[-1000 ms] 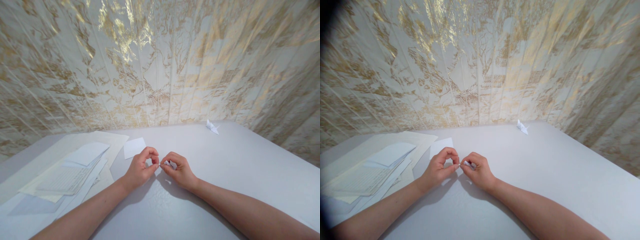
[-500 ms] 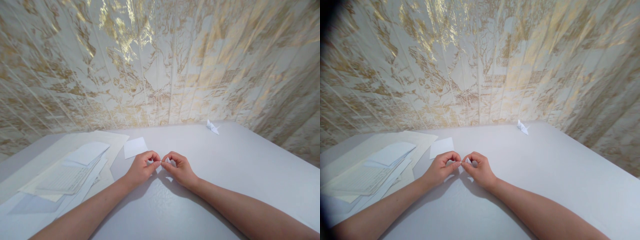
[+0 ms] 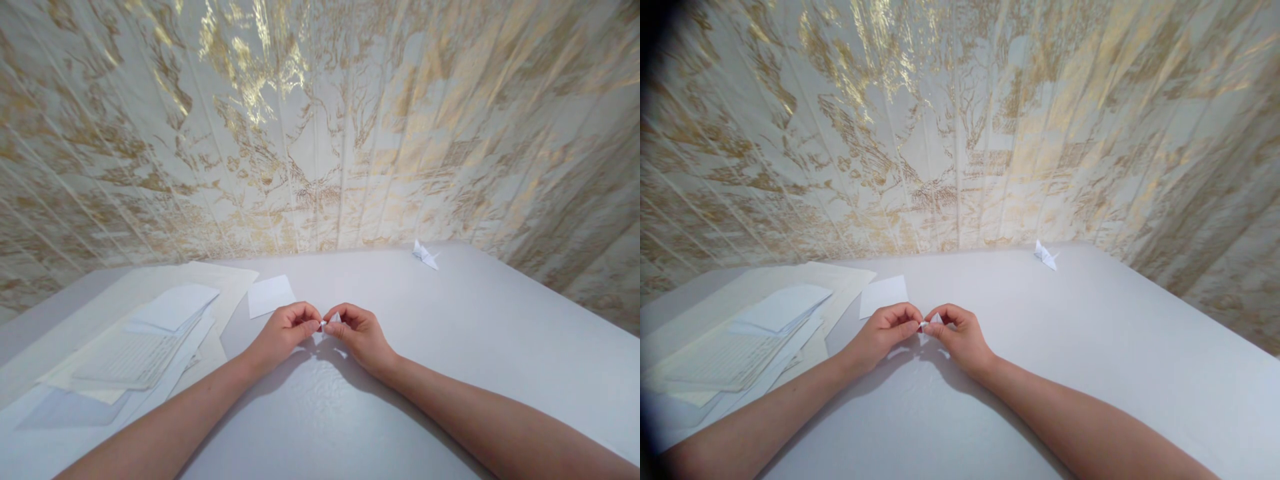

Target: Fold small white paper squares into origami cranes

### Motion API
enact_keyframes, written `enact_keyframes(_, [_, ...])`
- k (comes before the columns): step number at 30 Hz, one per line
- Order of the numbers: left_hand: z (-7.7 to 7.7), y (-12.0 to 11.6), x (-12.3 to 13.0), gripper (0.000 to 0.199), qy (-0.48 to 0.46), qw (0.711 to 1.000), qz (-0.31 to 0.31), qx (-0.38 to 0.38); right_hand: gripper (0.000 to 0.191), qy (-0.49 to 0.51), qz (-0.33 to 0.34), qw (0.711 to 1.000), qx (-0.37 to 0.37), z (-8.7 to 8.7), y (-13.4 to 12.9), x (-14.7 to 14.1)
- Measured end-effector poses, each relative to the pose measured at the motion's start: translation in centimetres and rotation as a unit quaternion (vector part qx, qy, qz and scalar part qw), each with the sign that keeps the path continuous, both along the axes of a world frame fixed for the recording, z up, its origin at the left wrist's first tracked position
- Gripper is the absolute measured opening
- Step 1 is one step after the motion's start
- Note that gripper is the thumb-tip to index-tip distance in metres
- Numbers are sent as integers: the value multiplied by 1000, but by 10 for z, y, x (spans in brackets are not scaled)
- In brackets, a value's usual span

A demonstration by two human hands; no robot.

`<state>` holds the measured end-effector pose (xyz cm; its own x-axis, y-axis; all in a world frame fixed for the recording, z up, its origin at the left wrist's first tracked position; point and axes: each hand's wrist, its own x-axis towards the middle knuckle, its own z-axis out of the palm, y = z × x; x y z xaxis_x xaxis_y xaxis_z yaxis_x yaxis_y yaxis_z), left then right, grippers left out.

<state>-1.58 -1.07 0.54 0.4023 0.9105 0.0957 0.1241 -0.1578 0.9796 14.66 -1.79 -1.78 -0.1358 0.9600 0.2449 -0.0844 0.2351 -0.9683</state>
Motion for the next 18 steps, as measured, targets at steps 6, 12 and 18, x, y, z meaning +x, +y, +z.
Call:
enact_keyframes(6, [1,0,1,12,11,1000,12,-10,11,-34,-17,999,39,-1,0,1])
enact_keyframes(12, [-2,3,-1,16,-7,1000,2,-29,13,-10,-1,1000,12,-4,1,0])
enact_keyframes(18, [-1,3,-1,20,-28,997,-3,-70,16,8,14,1000,1,-4,0,0])
